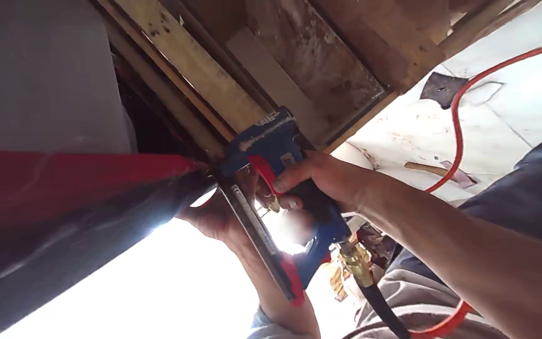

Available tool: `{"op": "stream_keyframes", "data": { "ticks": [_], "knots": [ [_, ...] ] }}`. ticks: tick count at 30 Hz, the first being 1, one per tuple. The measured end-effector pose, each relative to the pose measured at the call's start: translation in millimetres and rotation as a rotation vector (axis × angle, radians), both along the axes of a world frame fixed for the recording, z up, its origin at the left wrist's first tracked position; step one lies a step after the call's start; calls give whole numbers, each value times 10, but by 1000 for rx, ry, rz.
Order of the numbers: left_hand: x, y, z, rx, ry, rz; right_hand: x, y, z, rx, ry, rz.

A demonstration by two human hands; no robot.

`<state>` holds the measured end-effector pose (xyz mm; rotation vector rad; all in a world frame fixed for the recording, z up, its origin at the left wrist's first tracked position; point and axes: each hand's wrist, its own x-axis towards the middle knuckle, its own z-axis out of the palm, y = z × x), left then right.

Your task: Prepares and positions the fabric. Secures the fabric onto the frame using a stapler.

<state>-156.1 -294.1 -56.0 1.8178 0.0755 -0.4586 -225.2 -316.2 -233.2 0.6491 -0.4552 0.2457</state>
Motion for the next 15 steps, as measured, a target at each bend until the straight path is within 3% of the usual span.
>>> {"op": "stream_keyframes", "data": {
  "ticks": [4, 7, 8, 10, 11, 12, 15],
  "knots": [
    [22, -35, -25, -81, -108, -90, -159, -103, -8, -69, 115, -25],
    [-113, 75, 99, -129, 155, -125, -623, -407, -76, -180, 383, -44],
    [-185, 155, 155, 7, 190, -96, -835, -543, -122, -231, 479, -59],
    [-558, 115, 258, 446, -12, -41, -1298, -850, -184, -334, 682, -67],
    [-773, 31, 394, 631, -227, -159, -1514, -995, -160, -381, 785, -63],
    [-950, -103, 607, 686, -450, -358, -1697, -1136, -134, -431, 872, -53],
    [-1240, -1082, 1261, 471, -973, -1111, -2030, -1536, -98, -540, 1050, -41]
  ]
}}
